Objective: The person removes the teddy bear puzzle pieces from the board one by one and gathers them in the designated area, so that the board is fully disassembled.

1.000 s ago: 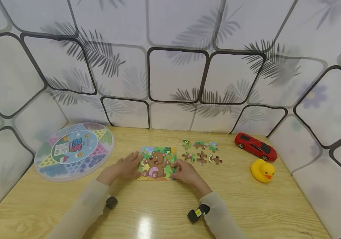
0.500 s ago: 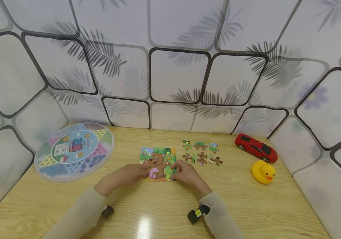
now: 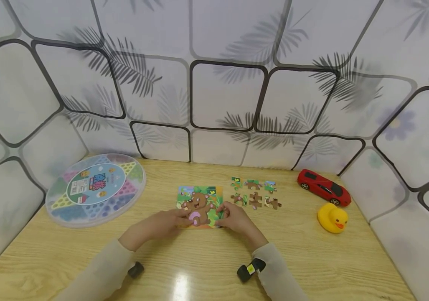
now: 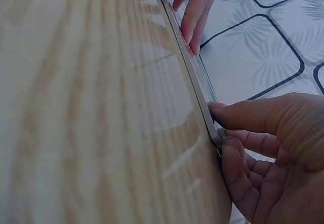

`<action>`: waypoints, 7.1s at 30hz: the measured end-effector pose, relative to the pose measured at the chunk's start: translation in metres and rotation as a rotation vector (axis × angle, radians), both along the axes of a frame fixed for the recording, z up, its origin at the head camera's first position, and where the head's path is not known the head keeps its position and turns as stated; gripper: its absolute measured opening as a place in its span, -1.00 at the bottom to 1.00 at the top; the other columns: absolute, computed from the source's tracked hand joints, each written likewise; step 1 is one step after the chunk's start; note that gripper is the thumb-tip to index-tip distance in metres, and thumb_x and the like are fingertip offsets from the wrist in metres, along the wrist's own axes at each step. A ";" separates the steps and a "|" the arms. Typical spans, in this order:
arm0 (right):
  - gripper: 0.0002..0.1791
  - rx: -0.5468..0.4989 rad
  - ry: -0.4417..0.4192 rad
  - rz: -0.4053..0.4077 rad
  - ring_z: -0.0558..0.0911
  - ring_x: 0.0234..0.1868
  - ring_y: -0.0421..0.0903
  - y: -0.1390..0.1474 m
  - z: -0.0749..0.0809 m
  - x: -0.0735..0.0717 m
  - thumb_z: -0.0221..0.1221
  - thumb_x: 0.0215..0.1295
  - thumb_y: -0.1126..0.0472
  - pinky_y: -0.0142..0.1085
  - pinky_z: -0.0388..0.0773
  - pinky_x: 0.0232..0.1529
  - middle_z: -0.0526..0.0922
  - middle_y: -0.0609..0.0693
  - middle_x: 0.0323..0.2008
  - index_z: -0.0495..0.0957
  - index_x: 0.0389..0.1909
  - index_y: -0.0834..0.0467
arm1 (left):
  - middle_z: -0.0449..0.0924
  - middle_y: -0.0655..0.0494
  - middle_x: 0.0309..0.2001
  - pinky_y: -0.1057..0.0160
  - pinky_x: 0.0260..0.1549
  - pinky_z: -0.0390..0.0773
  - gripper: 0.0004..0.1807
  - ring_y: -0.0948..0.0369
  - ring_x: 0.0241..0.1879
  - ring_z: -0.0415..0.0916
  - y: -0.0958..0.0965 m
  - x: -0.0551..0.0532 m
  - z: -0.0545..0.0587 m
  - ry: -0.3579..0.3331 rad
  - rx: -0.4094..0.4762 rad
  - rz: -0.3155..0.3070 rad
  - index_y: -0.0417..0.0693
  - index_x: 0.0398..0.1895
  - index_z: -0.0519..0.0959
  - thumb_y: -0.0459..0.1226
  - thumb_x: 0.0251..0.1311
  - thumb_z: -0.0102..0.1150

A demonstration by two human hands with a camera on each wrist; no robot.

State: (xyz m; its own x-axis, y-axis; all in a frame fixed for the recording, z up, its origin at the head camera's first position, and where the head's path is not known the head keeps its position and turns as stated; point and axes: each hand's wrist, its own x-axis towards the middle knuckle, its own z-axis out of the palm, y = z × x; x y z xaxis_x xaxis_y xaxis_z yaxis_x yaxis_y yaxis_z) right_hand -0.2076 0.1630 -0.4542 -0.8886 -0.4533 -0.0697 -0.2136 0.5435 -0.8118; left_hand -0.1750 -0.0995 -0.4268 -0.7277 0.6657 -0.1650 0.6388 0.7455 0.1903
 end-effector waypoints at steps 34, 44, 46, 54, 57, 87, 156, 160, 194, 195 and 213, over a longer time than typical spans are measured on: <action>-0.83 -0.255 -0.156 -0.228 0.54 -0.54 -0.19 0.003 -0.011 0.001 0.15 0.30 0.34 -0.38 0.56 -0.51 0.56 0.01 -0.46 0.50 -0.18 0.37 | 0.27 -0.14 0.34 -0.06 0.13 0.38 -0.48 -0.11 0.27 0.27 -0.004 0.005 0.005 -0.052 0.112 -0.006 0.02 0.23 0.49 -0.51 0.22 0.06; -0.77 -0.330 -0.199 -0.299 0.56 -0.55 -0.19 0.019 -0.011 0.000 0.15 0.28 0.38 -0.38 0.59 -0.49 0.58 -0.02 -0.51 0.49 -0.13 0.47 | 0.26 -0.15 0.34 -0.05 0.17 0.34 -0.48 -0.08 0.30 0.24 -0.004 0.004 0.002 -0.049 0.107 -0.004 0.00 0.26 0.46 -0.50 0.23 0.05; -0.77 -0.334 -0.194 -0.306 0.56 -0.55 -0.20 0.025 -0.009 0.001 0.15 0.27 0.40 -0.39 0.58 -0.49 0.59 -0.01 -0.51 0.48 -0.14 0.50 | 0.26 -0.14 0.34 -0.05 0.16 0.34 -0.49 -0.08 0.30 0.24 -0.004 0.003 0.001 -0.045 0.106 -0.003 0.01 0.25 0.47 -0.49 0.23 0.06; -0.75 -0.305 -0.182 -0.382 0.56 -0.55 -0.21 0.048 -0.006 0.003 0.16 0.27 0.39 -0.40 0.58 -0.49 0.61 -0.03 -0.47 0.49 -0.11 0.49 | 0.28 -0.14 0.33 -0.04 0.14 0.38 -0.50 -0.08 0.28 0.26 -0.004 0.002 0.000 -0.031 0.106 -0.019 0.01 0.24 0.48 -0.48 0.23 0.08; -0.74 -0.276 -0.184 -0.407 0.55 -0.54 -0.21 0.054 -0.005 0.004 0.17 0.27 0.36 -0.40 0.58 -0.48 0.61 -0.04 -0.46 0.51 -0.10 0.46 | 0.27 -0.14 0.34 -0.04 0.16 0.35 -0.50 -0.07 0.29 0.25 -0.005 0.001 -0.002 -0.038 0.107 -0.011 0.01 0.25 0.47 -0.47 0.24 0.07; -0.72 -0.299 -0.167 -0.423 0.52 -0.50 -0.19 0.065 -0.008 0.008 0.18 0.27 0.36 -0.40 0.55 -0.48 0.53 -0.05 -0.48 0.48 -0.09 0.48 | 0.25 -0.14 0.35 -0.04 0.18 0.32 -0.49 -0.07 0.31 0.21 -0.004 0.004 0.001 -0.078 0.122 0.014 -0.01 0.25 0.46 -0.50 0.24 0.03; -0.77 -0.050 -0.020 -0.087 0.40 -0.60 -0.22 -0.039 -0.002 0.013 0.31 0.11 0.37 -0.44 0.40 -0.63 0.48 -0.03 -0.52 0.55 -0.21 0.31 | 0.32 -0.21 0.29 0.01 0.15 0.37 -0.61 -0.09 0.24 0.32 -0.020 -0.012 -0.007 0.054 0.135 -0.043 -0.22 0.14 0.52 -0.35 0.23 0.14; -0.72 -0.061 -0.023 -0.091 0.40 -0.60 -0.22 -0.038 -0.003 0.013 0.32 0.10 0.37 -0.43 0.41 -0.62 0.47 -0.03 -0.52 0.53 -0.16 0.32 | 0.28 -0.31 0.28 -0.04 0.17 0.34 -0.60 -0.16 0.26 0.27 -0.024 -0.011 -0.006 0.044 0.130 -0.007 -0.24 0.15 0.50 -0.33 0.25 0.14; -0.70 -0.016 0.017 -0.107 0.37 -0.66 -0.20 -0.041 -0.005 0.013 0.29 0.16 0.32 -0.40 0.32 -0.62 0.47 -0.04 -0.54 0.55 -0.07 0.25 | 0.20 -0.21 0.36 -0.03 0.17 0.34 -0.50 -0.12 0.27 0.27 -0.019 -0.007 0.002 -0.069 0.067 0.128 -0.09 0.25 0.46 -0.18 0.23 0.18; -0.71 -0.019 0.018 -0.107 0.37 -0.66 -0.20 -0.041 -0.005 0.013 0.29 0.16 0.32 -0.40 0.32 -0.62 0.47 -0.04 -0.54 0.55 -0.08 0.25 | 0.20 -0.21 0.36 -0.03 0.16 0.35 -0.50 -0.12 0.27 0.28 -0.019 -0.007 0.001 -0.064 0.065 0.126 -0.09 0.25 0.46 -0.18 0.23 0.18; -0.71 -0.021 0.028 -0.095 0.39 -0.67 -0.21 -0.041 -0.006 0.014 0.28 0.16 0.33 -0.39 0.35 -0.61 0.47 -0.06 -0.56 0.54 -0.07 0.21 | 0.21 -0.20 0.36 -0.02 0.16 0.36 -0.50 -0.12 0.27 0.28 -0.020 -0.007 -0.001 -0.088 0.093 0.151 -0.07 0.23 0.47 -0.16 0.22 0.19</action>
